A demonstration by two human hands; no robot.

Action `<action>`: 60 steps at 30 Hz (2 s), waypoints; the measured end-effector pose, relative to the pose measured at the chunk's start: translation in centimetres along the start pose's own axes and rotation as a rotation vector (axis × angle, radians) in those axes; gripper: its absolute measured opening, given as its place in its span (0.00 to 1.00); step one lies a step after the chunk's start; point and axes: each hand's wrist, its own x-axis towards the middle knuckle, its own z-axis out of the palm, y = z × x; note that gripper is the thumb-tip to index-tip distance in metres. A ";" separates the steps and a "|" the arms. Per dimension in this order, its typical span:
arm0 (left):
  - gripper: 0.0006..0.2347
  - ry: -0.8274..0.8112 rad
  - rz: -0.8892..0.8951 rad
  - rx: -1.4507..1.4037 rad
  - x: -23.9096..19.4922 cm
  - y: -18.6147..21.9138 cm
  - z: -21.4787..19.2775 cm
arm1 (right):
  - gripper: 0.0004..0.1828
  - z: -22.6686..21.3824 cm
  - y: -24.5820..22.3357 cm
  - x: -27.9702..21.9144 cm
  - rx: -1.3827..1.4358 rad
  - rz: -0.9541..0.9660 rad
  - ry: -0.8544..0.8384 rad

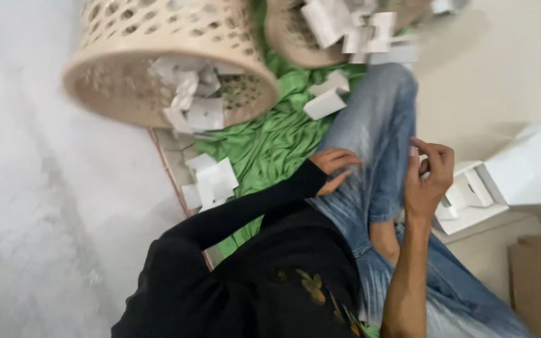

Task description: The person sits on the floor and repeatedly packs small white paper inserts into small white product boxes. They take the inserts from a large cardboard box and place them into the small boxes, then close the boxes and set them aside.

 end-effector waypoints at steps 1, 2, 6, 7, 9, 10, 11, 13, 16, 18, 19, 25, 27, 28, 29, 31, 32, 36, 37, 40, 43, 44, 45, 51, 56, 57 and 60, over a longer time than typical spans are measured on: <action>0.15 0.039 -0.039 0.027 -1.7 -1.2 -2.7 | 0.10 2.1 -0.8 -0.2 0.021 -0.027 -0.050; 0.14 0.127 -0.115 0.074 -3.7 -2.2 -5.4 | 0.09 4.3 -1.8 -0.5 0.062 -0.109 -0.195; 0.15 0.440 -0.467 0.461 -8.4 -9.0 -15.0 | 0.12 10.4 -8.7 -1.8 0.111 -0.273 -0.632; 0.15 0.450 -0.479 0.457 -9.2 -9.7 -17.0 | 0.12 11.2 -9.4 -2.4 0.106 -0.278 -0.646; 0.29 0.399 -0.456 0.714 -10.0 -11.4 -21.0 | 0.13 12.8 -10.4 -3.3 0.056 -0.298 -0.826; 0.29 0.404 -0.455 0.713 -9.5 -11.7 -22.8 | 0.13 13.3 -10.0 -3.7 0.054 -0.301 -0.826; 0.33 0.454 -0.515 0.817 -9.3 -11.8 -24.4 | 0.13 13.7 -9.5 -4.2 0.047 -0.314 -0.883; 0.36 0.507 -0.576 0.917 -9.1 -13.1 -27.3 | 0.14 14.2 -8.6 -4.9 0.036 -0.328 -0.941; 0.44 0.330 -0.893 0.718 -10.2 -17.8 -30.7 | 0.14 14.4 -7.7 -5.2 0.024 -0.311 -0.969; 0.54 0.092 -1.177 0.504 -11.8 -22.2 -31.2 | 0.14 14.0 -7.0 -5.2 0.059 -0.339 -0.968; 0.54 0.084 -1.157 0.500 -12.6 -23.4 -31.5 | 0.14 13.8 -6.7 -4.9 0.049 -0.333 -0.951; 0.46 -0.153 -1.045 0.718 -9.3 -14.8 -32.2 | 0.14 10.2 -7.2 -3.3 0.080 -0.267 -0.773; 0.59 -0.261 -1.023 0.284 -6.1 -8.8 -31.7 | 0.24 9.3 -9.1 -3.0 0.220 -0.205 -0.744; 0.59 -0.284 -0.965 0.282 -5.4 -8.2 -28.1 | 0.24 8.5 -10.3 -3.4 0.195 -0.196 -0.690; 0.52 -0.326 -0.966 -0.107 -5.0 -7.5 -24.5 | 0.34 7.8 -11.5 -3.8 0.228 -0.336 -0.665; 0.45 -0.418 -0.915 -0.487 -6.6 -9.9 -15.2 | 0.44 6.7 -11.9 -4.6 0.227 -0.472 -0.598; 0.36 -0.289 -0.756 -0.779 -8.7 -12.3 -9.6 | 0.42 6.3 -11.2 -5.1 0.199 -0.449 -0.589; 0.26 -0.119 -0.829 -1.407 -8.7 -12.8 -3.5 | 0.23 6.0 -2.7 -8.6 0.250 -0.104 -0.486; 0.26 -0.148 -0.814 -1.403 -6.8 -12.2 -3.9 | 0.23 6.4 0.4 -8.4 0.242 -0.106 -0.458; 0.25 -0.600 -0.517 -1.493 -1.9 -7.1 -5.3 | 0.09 6.4 5.0 -8.8 0.739 0.084 -0.354; 0.23 -0.620 -0.470 -1.151 3.0 0.2 -4.5 | 0.17 3.4 1.9 -8.0 1.022 0.076 -0.294; 0.26 -0.585 -0.472 -1.186 3.2 0.8 -3.1 | 0.27 2.4 0.8 -8.0 0.892 0.056 -0.268; 0.32 -0.556 -0.473 -1.217 3.4 1.2 -2.0 | 0.37 1.6 -0.3 -8.1 0.766 0.038 -0.235; 0.18 -0.884 -0.228 -0.235 9.8 6.3 -2.4 | 0.42 -2.9 2.1 -9.6 1.073 0.508 -0.081; 0.18 -0.859 0.365 -0.373 13.0 6.6 -3.0 | 0.39 -1.9 6.5 -11.5 0.934 0.486 -0.214; 0.20 -0.749 0.684 -0.553 13.4 6.2 -2.9 | 0.39 -1.4 7.5 -11.8 0.840 0.428 -0.271; 0.14 -1.003 0.273 -0.477 9.2 1.8 1.6 | 0.36 -0.6 9.2 -14.4 0.712 0.405 -0.174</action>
